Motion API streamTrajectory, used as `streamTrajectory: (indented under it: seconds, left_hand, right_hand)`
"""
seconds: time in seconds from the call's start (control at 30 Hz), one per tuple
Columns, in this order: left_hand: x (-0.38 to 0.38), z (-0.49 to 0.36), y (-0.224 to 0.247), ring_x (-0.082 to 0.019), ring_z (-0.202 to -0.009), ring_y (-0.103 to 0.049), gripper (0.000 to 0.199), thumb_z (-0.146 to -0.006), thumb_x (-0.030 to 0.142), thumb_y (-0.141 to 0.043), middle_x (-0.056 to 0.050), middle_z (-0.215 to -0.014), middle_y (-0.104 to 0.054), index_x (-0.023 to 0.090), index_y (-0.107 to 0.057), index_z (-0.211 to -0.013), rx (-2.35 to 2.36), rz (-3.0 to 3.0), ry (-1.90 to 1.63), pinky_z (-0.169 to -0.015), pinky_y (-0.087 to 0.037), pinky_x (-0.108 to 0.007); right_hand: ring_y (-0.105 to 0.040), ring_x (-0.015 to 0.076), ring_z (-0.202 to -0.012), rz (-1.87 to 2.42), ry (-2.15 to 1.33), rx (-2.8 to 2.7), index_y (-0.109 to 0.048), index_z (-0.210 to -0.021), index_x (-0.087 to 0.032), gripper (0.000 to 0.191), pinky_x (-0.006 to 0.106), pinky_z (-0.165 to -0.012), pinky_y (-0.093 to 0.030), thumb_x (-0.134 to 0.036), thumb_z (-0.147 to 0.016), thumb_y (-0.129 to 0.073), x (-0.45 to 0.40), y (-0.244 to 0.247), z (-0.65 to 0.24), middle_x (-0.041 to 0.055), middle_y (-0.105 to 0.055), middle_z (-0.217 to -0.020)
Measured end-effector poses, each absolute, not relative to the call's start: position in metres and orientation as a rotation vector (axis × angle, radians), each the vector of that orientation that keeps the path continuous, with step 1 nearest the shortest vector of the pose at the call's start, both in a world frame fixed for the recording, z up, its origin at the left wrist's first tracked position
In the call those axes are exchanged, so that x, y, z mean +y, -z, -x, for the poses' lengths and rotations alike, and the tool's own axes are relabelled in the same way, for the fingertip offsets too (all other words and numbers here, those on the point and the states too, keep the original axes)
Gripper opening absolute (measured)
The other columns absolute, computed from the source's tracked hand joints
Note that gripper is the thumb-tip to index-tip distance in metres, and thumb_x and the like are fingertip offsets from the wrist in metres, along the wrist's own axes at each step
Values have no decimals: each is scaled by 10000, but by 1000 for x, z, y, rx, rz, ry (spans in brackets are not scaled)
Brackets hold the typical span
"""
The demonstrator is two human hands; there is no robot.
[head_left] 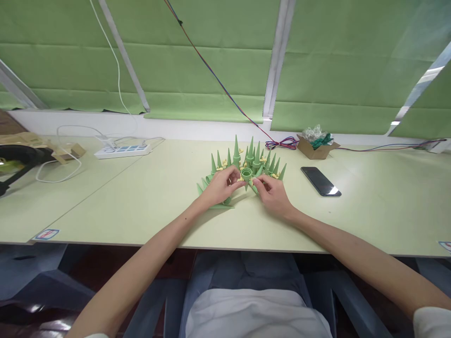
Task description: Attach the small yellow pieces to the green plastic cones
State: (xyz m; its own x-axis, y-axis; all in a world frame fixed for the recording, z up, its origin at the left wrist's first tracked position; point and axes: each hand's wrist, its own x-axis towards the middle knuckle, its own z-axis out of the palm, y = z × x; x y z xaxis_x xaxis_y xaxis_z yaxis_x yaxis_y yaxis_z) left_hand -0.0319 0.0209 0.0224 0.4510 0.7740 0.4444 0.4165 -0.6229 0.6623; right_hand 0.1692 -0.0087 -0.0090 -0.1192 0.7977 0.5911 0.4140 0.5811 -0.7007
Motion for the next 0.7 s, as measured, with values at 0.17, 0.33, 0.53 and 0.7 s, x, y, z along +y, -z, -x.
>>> streamTrajectory:
  seconds: [0.17, 0.33, 0.53, 0.7]
  left_hand:
    - [20, 32, -24, -126, -624, -478, 415, -955, 507, -495, -7, -688, -579, 161, -636, -774, 1012, -2197, -935, -601, -377, -257]
    - [16, 30, -30, -141, -635, -543, 656, -973, 650, -349, -40, -648, -611, 141, -658, -697, 1000, -2005, -880, -625, -412, -265]
    - [13, 30, -31, -175, -641, -607, 657, -901, 738, -424, -15, -551, -501, 177, -447, -558, 1023, -1930, -791, -563, -377, -262]
    - [16, 34, -27, -120, -503, -420, 632, -891, 721, -464, 20, -527, -353, 179, -442, -567, 1007, -1981, -782, -489, -267, -262]
  right_hand:
    - [-495, 138, -592, 999, -435, -1679, -626, -839, -187, 310, 274, -538, -382, -428, -993, -508, -7, 10, -170, 19, -587, -701]
    - [-549, 161, -674, 936, -319, -1752, -644, -879, -197, 285, 292, -616, -433, -386, -1015, -480, -6, 10, -171, 45, -632, -779]
    - [-570, 178, -737, 831, -193, -1874, -668, -923, -196, 256, 306, -676, -445, -326, -1026, -472, -8, 8, -172, 64, -644, -823]
    - [-550, 174, -697, 832, -217, -1891, -660, -901, -200, 276, 304, -651, -431, -338, -1029, -458, -8, 10, -172, 49, -618, -760]
